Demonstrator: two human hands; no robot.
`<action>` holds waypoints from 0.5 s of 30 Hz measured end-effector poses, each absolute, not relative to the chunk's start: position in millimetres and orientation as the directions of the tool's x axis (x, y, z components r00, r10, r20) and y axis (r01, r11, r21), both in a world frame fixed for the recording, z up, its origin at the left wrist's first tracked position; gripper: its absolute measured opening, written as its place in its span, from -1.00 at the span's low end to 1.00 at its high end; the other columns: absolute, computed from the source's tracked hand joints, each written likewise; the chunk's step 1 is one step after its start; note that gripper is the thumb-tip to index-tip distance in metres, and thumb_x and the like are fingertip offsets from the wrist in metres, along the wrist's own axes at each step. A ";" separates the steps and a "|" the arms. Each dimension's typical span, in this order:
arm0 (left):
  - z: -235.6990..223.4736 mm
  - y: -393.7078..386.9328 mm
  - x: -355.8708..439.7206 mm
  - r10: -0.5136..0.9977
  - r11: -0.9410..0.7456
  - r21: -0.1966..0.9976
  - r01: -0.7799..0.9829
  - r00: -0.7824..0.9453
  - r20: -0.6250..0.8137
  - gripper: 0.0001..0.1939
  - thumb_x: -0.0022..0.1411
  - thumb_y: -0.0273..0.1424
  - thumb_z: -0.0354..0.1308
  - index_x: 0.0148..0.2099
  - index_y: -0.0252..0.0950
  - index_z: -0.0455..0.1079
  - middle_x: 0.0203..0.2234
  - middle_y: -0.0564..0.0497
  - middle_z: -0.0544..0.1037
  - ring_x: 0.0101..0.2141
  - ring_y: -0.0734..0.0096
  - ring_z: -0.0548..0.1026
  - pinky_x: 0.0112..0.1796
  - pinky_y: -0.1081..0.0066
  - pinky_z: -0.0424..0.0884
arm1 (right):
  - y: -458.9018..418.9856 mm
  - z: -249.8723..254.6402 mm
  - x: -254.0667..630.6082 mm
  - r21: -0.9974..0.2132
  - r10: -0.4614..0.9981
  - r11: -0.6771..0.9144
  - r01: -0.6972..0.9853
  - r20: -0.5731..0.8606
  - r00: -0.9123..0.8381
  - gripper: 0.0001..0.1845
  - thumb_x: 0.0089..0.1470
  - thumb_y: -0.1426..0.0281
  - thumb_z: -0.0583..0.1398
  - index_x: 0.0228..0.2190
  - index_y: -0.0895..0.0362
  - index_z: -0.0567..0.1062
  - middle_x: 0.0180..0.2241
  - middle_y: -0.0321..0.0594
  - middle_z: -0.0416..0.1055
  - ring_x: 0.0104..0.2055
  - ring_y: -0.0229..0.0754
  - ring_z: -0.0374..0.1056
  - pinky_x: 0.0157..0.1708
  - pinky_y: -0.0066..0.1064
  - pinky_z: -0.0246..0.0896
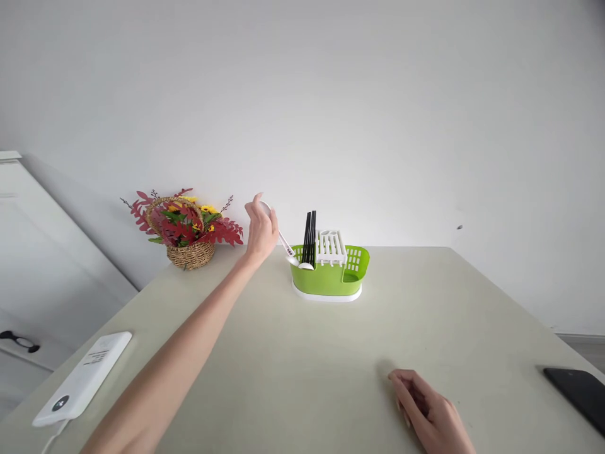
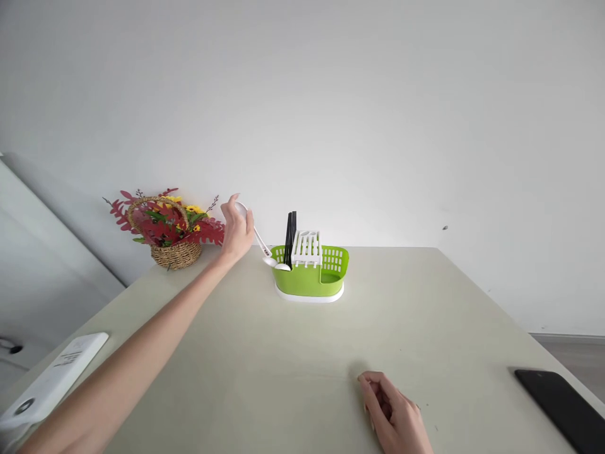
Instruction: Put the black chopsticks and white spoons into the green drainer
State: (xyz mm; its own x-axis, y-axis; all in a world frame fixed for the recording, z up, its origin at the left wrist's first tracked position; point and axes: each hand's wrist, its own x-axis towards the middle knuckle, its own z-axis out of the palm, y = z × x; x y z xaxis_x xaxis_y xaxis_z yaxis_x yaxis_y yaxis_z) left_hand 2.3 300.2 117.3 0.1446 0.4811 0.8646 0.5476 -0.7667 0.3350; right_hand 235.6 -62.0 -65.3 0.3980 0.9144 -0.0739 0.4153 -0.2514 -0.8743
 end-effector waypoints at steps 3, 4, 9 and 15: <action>105.4 315.2 3.2 0.499 -0.775 0.347 0.528 0.174 0.849 -0.53 0.53 -0.19 -0.05 0.32 -0.34 0.06 0.08 -0.33 0.21 0.15 0.04 0.34 0.25 -0.06 0.23 | -60.9 -62.1 229.1 -0.885 0.889 -0.241 0.398 -0.037 0.456 -0.45 0.18 -0.19 0.08 -0.34 0.01 0.51 -0.57 -0.36 0.22 -0.52 -0.23 0.13 -0.49 -0.48 0.14; 103.5 319.3 3.5 0.506 -0.776 0.359 0.519 0.171 0.846 -0.55 0.53 -0.23 -0.04 0.32 -0.33 0.07 0.08 -0.32 0.21 0.15 0.05 0.34 0.25 -0.04 0.23 | -60.5 -61.3 227.4 -0.888 0.884 -0.238 0.392 -0.032 0.466 -0.45 0.18 -0.19 0.08 -0.36 0.01 0.51 -0.58 -0.36 0.22 -0.52 -0.23 0.12 -0.50 -0.48 0.12; 103.7 335.3 9.4 0.526 -0.772 0.424 0.474 0.101 0.844 -0.58 0.50 -0.30 0.00 0.29 -0.32 0.08 0.11 -0.32 0.26 0.13 0.10 0.37 0.22 0.08 0.28 | -59.5 -60.8 224.7 -0.905 0.868 -0.257 0.339 -0.062 0.492 -0.45 0.15 -0.21 0.10 -0.35 0.01 0.50 -0.58 -0.37 0.19 -0.52 -0.23 0.07 -0.53 -0.47 0.06; 103.7 340.0 20.9 0.710 -0.678 0.620 0.394 0.134 0.692 -0.71 0.55 -0.30 -0.11 0.22 -0.23 0.12 -0.24 -0.04 0.53 -0.42 0.39 0.50 -0.23 0.31 0.48 | -59.8 -64.4 227.5 -0.898 0.864 -0.272 0.345 -0.070 0.498 -0.46 0.15 -0.20 0.12 -0.36 0.00 0.50 -0.59 -0.38 0.16 -0.53 -0.24 0.06 -0.51 -0.47 0.06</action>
